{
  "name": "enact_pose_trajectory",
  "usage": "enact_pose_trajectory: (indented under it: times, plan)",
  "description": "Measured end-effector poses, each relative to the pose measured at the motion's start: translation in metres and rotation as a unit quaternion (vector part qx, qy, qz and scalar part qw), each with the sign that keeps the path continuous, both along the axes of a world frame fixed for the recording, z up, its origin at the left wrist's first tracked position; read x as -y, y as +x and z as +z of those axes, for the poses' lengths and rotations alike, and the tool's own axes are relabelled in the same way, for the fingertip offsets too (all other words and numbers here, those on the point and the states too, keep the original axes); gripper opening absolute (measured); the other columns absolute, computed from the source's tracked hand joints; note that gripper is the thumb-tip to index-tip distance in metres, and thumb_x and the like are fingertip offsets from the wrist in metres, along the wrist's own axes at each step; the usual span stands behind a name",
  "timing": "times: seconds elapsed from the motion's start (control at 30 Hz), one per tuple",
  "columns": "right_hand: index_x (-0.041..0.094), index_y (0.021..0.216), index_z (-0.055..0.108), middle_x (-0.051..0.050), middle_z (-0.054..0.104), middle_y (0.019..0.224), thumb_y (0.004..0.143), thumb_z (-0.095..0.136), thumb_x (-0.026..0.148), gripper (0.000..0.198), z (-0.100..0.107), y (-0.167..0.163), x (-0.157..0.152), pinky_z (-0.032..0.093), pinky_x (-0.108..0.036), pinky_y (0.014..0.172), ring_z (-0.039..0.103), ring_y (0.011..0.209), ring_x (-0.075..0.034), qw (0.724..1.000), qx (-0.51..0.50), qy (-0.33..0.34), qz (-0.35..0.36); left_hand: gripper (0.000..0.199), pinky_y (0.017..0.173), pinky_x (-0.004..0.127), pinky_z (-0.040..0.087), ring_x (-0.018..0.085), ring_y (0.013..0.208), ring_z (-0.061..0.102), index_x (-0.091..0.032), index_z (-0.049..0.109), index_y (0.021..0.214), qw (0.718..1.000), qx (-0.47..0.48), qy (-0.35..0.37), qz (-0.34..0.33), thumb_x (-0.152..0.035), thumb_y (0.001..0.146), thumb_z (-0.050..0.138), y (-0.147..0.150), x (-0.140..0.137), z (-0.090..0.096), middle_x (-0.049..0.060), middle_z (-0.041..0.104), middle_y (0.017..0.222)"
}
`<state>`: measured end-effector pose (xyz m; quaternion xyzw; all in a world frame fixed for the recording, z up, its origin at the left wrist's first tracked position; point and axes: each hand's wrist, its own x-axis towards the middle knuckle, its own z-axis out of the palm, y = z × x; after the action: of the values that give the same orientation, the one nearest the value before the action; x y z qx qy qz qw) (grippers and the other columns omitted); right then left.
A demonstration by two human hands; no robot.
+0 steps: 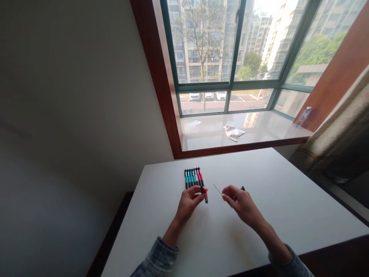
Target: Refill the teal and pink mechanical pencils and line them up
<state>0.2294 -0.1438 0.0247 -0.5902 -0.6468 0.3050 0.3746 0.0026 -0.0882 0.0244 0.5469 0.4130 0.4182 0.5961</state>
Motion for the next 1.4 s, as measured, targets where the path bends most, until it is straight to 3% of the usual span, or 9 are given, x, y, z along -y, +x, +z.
enact_pose_trajectory:
  times: [0.13,0.37,0.47,0.77,0.97,1.07,1.13,1.27,1.4]
  plan:
    - [0.021,0.115,0.070,-0.003,0.074,0.082,0.093,0.064,0.043,0.032,0.017,-0.011,-0.012,0.054,-0.031,0.069,0.066,0.071,-0.018,0.993,-0.118,0.019,0.005,0.032,0.085,0.038,0.057,0.026,0.092,0.071,-0.016,0.078,0.094,1.000,0.003,-0.004,-0.023,-0.040,0.075,0.085,-0.001,-0.001,-0.001,0.012,0.077,0.104]
    - [0.018,0.110,0.071,-0.007,0.075,0.093,0.086,0.075,0.046,0.038,0.030,-0.035,-0.034,0.059,-0.033,0.071,0.075,0.085,-0.024,0.950,-0.310,0.033,0.013,0.035,0.082,0.038,0.057,0.023,0.086,0.070,-0.016,0.077,0.098,0.998,-0.011,0.014,-0.055,-0.043,0.078,0.083,-0.005,-0.002,-0.006,0.012,0.076,0.103]
    - [0.020,0.117,0.070,-0.007,0.074,0.098,0.086,0.076,0.044,0.040,0.031,-0.040,-0.039,0.060,-0.036,0.078,0.074,0.092,-0.025,0.940,-0.339,0.035,0.027,0.037,0.080,0.037,0.057,0.022,0.083,0.069,-0.015,0.077,0.099,0.998,-0.019,0.023,-0.058,-0.045,0.078,0.082,-0.004,-0.002,-0.007,0.011,0.075,0.101]
    - [0.021,0.099,0.076,-0.007,0.076,0.104,0.085,0.078,0.042,0.025,0.024,-0.048,-0.040,0.060,-0.039,0.087,0.073,0.097,-0.025,0.936,-0.345,0.030,0.062,0.036,0.074,0.033,0.057,0.019,0.076,0.067,-0.015,0.077,0.095,0.998,-0.012,0.028,-0.050,-0.045,0.077,0.083,-0.002,-0.003,-0.010,0.009,0.074,0.095]
    - [0.023,0.116,0.076,-0.007,0.077,0.104,0.088,0.075,0.042,0.035,0.021,-0.041,-0.040,0.060,-0.043,0.088,0.072,0.095,-0.025,0.963,-0.241,0.017,0.119,0.029,0.073,0.032,0.057,0.019,0.077,0.067,-0.015,0.076,0.096,0.998,-0.001,0.031,-0.058,-0.040,0.081,0.081,-0.002,-0.002,-0.009,0.008,0.074,0.093]
    - [0.026,0.122,0.073,-0.007,0.077,0.110,0.090,0.074,0.039,0.035,0.022,-0.019,-0.045,0.057,-0.045,0.089,0.071,0.099,-0.026,0.986,-0.130,0.080,0.067,0.028,0.074,0.032,0.057,0.019,0.077,0.068,-0.015,0.075,0.094,0.999,0.002,0.029,-0.043,-0.039,0.080,0.082,-0.003,-0.002,-0.011,0.008,0.075,0.093]
    - [0.028,0.112,0.077,-0.007,0.077,0.106,0.092,0.072,0.033,0.022,0.022,0.001,-0.050,0.055,-0.044,0.085,0.069,0.097,-0.027,0.992,-0.019,0.116,0.042,0.027,0.078,0.034,0.057,0.020,0.079,0.069,-0.015,0.075,0.092,0.999,0.006,0.037,-0.024,-0.038,0.079,0.083,-0.003,-0.003,-0.012,0.009,0.075,0.095]
    - [0.028,0.096,0.080,-0.004,0.078,0.094,0.090,0.073,0.019,0.013,0.012,0.033,-0.049,0.051,-0.042,0.079,0.065,0.092,-0.027,0.972,0.177,0.096,0.123,0.023,0.085,0.036,0.056,0.023,0.091,0.070,-0.016,0.077,0.091,0.997,0.022,0.075,0.014,-0.037,0.080,0.082,-0.005,-0.006,-0.010,0.010,0.076,0.098]
    - [0.029,0.097,0.080,-0.002,0.079,0.097,0.089,0.074,0.014,0.018,-0.002,0.040,-0.043,0.046,-0.042,0.083,0.063,0.095,-0.027,0.946,0.268,0.095,0.158,0.023,0.084,0.035,0.056,0.023,0.091,0.070,-0.017,0.077,0.092,0.996,0.028,0.083,0.023,-0.036,0.080,0.082,-0.005,-0.007,-0.007,0.010,0.077,0.097]
